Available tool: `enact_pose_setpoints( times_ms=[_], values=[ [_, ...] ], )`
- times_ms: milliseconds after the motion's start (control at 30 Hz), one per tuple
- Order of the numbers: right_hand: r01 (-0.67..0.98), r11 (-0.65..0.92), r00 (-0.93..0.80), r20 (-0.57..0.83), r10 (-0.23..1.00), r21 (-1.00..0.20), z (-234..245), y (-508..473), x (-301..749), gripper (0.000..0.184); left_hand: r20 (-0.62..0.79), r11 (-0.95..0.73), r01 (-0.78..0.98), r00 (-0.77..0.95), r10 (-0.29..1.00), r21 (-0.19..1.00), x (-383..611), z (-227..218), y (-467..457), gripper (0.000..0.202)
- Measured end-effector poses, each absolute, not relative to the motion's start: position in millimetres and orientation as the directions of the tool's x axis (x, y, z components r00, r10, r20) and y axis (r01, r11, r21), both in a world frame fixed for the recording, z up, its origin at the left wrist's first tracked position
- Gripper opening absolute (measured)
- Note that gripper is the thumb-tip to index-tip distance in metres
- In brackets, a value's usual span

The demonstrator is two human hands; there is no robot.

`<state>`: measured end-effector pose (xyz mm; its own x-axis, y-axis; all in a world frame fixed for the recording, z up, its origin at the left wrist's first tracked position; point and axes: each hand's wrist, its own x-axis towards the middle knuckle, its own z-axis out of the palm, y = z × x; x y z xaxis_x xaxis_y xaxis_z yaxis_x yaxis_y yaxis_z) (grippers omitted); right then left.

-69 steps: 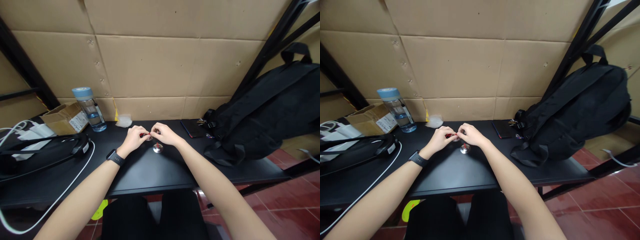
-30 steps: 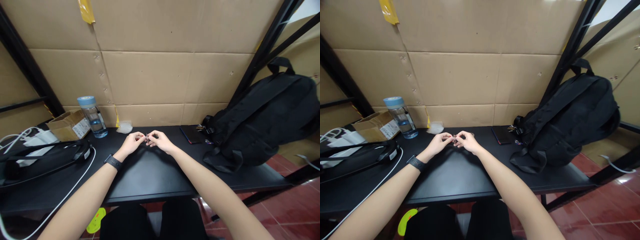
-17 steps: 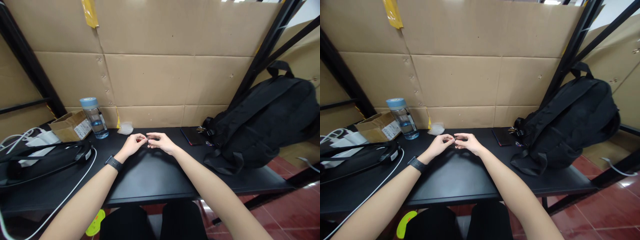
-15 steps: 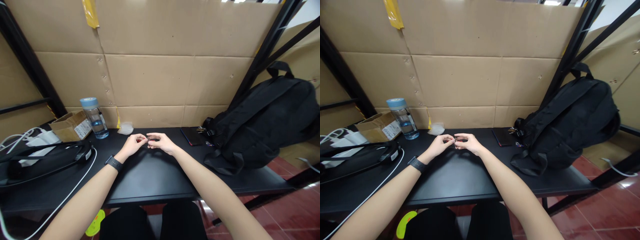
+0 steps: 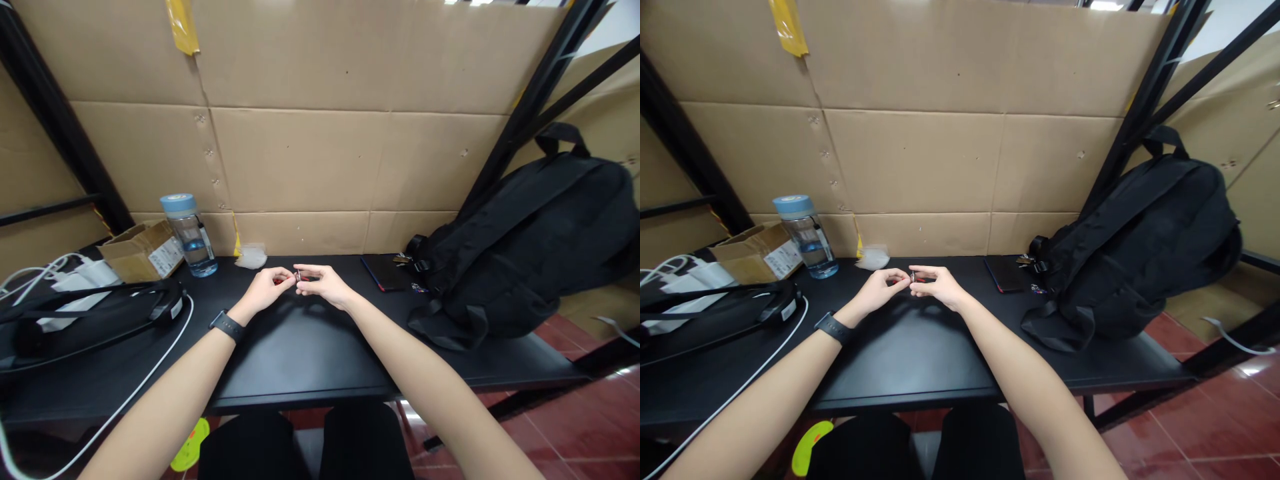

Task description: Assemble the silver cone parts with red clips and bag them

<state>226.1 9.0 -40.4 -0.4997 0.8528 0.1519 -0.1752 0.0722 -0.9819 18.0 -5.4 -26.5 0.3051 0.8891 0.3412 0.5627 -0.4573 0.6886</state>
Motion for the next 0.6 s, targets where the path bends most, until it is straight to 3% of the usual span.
enact_pose_setpoints(
  times_ms=[67, 133, 200, 333, 600],
  values=[
    [-0.130, 0.112, -0.482, 0.161, 0.861, -0.985, -39, 9, 227, 0.058, 0.386, -0.427, 0.739, 0.242, 0.890, 0.521, 9, -23, -5, 0.037],
    [-0.072, 0.133, -0.469, 0.151, 0.870, -0.989, -39, 10, 228, 0.055, 0.456, -0.295, 0.901, 0.128, 0.881, 0.319, -6, -21, -3, 0.040],
    [-0.015, 0.157, -0.460, 0.146, 0.876, -0.987, -38, 12, 230, 0.053, 0.441, -0.154, 0.966, 0.048, 0.896, 0.208, -24, -22, 1, 0.038],
    [0.055, 0.200, -0.446, 0.155, 0.882, -0.978, -37, 15, 235, 0.052, 0.333, -0.056, 0.988, 0.004, 0.943, 0.147, -49, -31, 9, 0.034],
    [0.065, 0.207, -0.414, 0.163, 0.896, -0.976, -39, 21, 238, 0.053, 0.390, 0.002, 0.989, -0.061, 0.919, 0.151, -61, -35, 18, 0.040]
  ],
)
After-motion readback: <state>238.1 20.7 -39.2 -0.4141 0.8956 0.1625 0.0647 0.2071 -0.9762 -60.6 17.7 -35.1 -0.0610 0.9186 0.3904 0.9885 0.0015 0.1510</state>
